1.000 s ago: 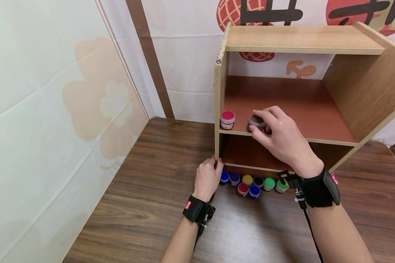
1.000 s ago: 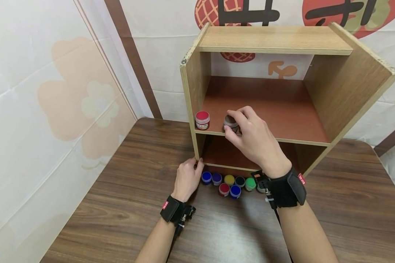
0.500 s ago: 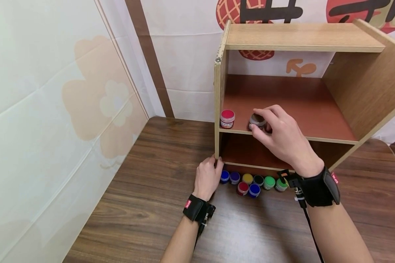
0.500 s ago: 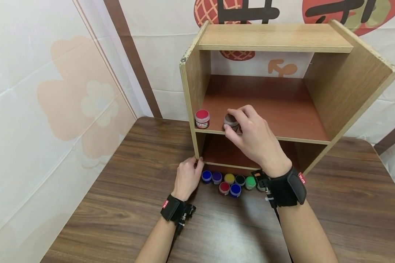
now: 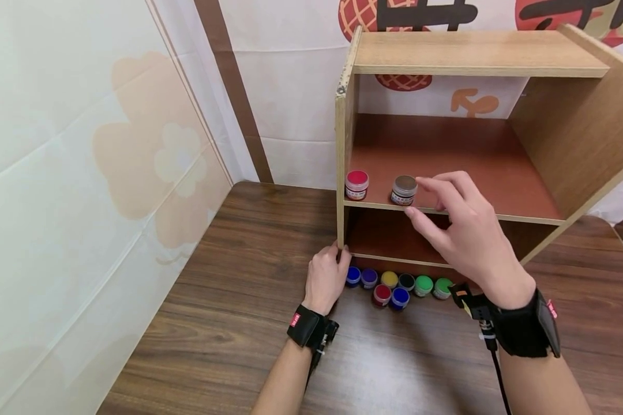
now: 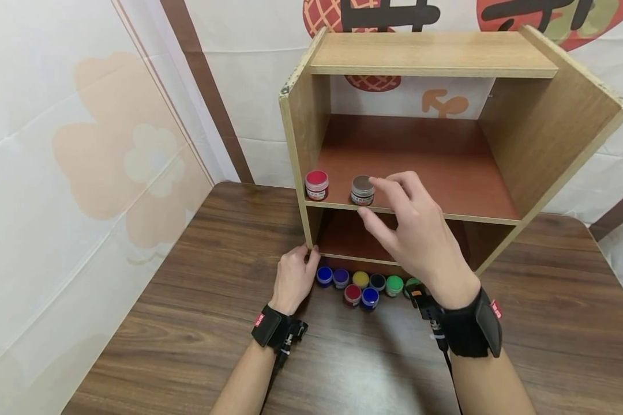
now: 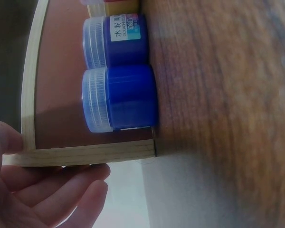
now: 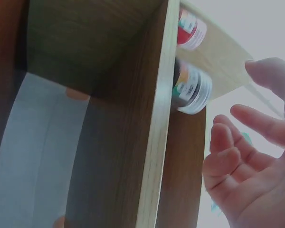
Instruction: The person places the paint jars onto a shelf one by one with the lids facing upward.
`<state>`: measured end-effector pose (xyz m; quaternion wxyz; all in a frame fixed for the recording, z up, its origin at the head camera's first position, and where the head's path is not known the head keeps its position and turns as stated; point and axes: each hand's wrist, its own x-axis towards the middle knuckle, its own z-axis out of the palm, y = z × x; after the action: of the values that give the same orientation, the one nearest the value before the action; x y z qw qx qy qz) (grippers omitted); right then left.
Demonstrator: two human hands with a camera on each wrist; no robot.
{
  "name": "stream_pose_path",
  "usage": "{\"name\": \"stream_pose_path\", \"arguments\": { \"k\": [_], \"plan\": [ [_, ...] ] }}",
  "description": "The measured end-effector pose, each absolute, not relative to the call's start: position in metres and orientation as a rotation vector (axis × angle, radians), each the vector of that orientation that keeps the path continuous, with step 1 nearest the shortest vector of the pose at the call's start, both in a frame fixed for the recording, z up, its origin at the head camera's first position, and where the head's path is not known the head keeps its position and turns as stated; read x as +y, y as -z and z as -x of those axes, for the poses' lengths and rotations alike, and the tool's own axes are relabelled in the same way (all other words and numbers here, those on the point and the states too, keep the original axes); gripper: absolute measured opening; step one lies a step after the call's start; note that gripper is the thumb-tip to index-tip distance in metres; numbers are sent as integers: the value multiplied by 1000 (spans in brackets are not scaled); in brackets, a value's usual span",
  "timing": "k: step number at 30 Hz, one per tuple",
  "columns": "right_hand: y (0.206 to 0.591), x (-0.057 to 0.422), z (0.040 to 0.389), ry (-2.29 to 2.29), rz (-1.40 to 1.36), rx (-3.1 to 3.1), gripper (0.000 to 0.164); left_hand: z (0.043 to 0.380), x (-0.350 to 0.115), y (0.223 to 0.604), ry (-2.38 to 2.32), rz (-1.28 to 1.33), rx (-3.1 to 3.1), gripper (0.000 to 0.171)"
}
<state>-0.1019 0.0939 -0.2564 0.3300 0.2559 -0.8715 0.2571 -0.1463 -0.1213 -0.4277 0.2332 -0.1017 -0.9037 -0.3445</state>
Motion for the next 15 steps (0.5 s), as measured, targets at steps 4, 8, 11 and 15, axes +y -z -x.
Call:
{"name": "stream_pose_path", "arguments": {
  "k": [4, 8, 11, 15],
  "plan": [
    [271, 90, 95, -659, -920, -2203, 34, 146, -122, 428, 953, 273, -2481, 31],
    [304, 87, 89, -599, -1123, -2324, 28, 146, -122, 428, 961, 270, -2476, 30],
    [333, 86, 87, -531, -1139, -2508, 17, 147, -122, 427, 961, 272, -2481, 28],
    [368, 85, 88, -482, -1062, -2739, 25, 147, -121, 427, 967, 269, -2503, 29]
  ]
}}
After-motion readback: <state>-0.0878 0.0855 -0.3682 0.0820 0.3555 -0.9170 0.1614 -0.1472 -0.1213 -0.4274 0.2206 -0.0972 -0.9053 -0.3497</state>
